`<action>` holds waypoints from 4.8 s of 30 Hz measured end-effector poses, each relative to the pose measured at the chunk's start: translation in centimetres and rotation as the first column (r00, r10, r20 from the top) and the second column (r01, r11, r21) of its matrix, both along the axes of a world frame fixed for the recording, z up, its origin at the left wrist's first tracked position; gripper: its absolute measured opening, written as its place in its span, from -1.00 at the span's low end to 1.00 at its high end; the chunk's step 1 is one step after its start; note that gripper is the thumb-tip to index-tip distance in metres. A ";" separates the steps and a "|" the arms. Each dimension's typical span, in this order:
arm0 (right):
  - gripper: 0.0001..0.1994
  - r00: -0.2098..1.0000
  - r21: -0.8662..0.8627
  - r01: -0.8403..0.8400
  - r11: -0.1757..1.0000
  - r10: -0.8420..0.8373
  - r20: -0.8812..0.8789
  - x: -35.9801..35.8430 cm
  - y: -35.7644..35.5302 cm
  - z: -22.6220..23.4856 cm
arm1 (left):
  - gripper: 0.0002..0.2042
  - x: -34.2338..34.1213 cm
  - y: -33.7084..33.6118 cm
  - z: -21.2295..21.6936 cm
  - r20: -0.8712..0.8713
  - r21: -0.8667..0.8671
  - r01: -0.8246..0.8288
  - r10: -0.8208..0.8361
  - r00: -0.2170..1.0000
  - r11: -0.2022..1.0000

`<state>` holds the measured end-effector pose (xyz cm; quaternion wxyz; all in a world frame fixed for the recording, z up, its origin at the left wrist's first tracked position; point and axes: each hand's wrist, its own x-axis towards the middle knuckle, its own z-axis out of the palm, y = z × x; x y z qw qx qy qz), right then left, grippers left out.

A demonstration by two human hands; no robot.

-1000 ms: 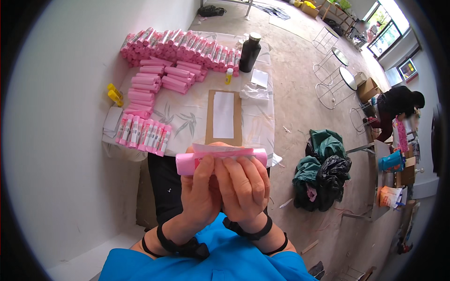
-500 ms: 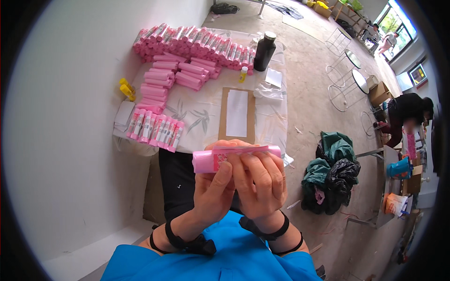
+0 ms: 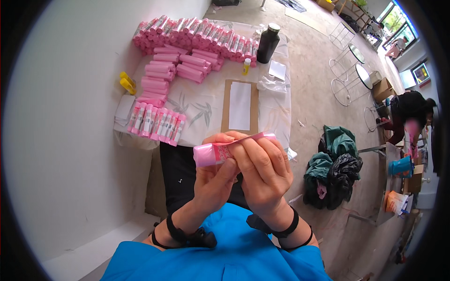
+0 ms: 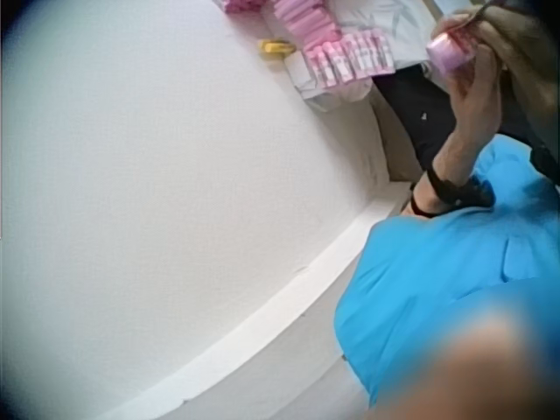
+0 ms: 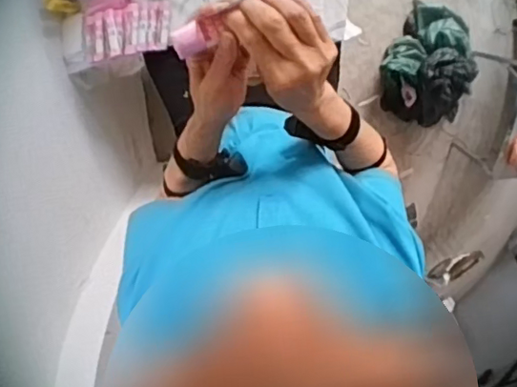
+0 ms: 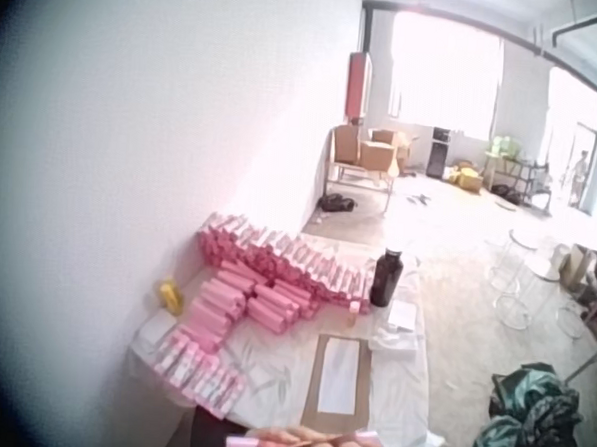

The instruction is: Labeling pink tubes using a glue stick and pre-printed labels.

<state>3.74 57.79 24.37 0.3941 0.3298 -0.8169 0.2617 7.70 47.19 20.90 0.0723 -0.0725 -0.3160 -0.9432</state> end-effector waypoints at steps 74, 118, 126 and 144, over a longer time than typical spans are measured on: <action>-0.76 0.403 -0.882 0.130 0.453 0.789 0.464 -1.3 2.3 -2.3 | -0.78 -3.1 -1.1 -0.3 0.020 -0.193 -0.071 0.077 0.997 0.979; -0.72 0.592 -0.797 -0.285 0.532 0.752 0.291 2.1 3.3 0.4 | -0.68 -0.8 -3.9 3.5 -0.461 -0.451 -0.247 0.013 0.887 0.858; -0.72 0.573 -0.821 -0.309 0.481 0.783 0.244 2.4 2.8 0.5 | -0.67 -0.2 -4.3 3.8 -0.509 -0.500 -0.305 0.010 0.861 0.810; -0.85 0.490 -0.797 0.100 0.595 0.668 0.560 -0.5 0.3 -3.7 | -0.80 -2.7 -3.0 -2.6 0.101 -0.115 -0.107 0.119 0.988 0.988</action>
